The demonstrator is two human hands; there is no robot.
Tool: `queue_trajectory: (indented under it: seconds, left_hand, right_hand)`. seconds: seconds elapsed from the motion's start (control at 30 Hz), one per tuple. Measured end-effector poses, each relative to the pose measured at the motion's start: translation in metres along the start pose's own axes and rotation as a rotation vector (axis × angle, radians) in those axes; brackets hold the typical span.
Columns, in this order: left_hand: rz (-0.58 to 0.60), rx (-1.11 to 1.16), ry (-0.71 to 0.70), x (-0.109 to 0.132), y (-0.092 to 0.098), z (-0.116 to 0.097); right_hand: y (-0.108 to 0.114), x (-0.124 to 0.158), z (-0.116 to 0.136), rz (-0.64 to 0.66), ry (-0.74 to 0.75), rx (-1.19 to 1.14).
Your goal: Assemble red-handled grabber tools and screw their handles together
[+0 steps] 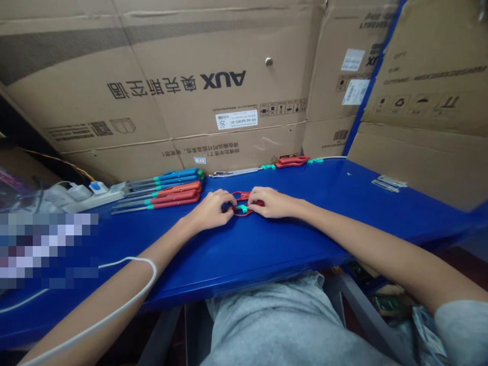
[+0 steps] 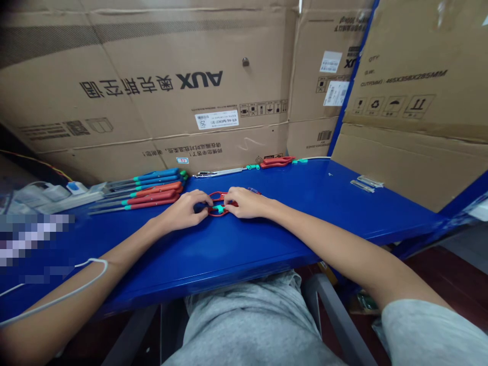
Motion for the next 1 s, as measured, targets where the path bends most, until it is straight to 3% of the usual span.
queue_trajectory:
  seconds: [1.0]
  left_hand:
    - [0.061, -0.017, 0.023, 0.0016, 0.0006, -0.0038]
  right_hand:
    - [-0.0027, -0.0005, -0.0014, 0.03, 0.007, 0.004]
Point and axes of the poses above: each hand's wrist, its own x-axis away from the middle knuckle, its own y-axis out of the back of the hand, z = x × y, the point moved 4 cm from there along -x, towards the middle knuckle, and after that the axes turned 6 degrees about x, right-handed, at the moved point
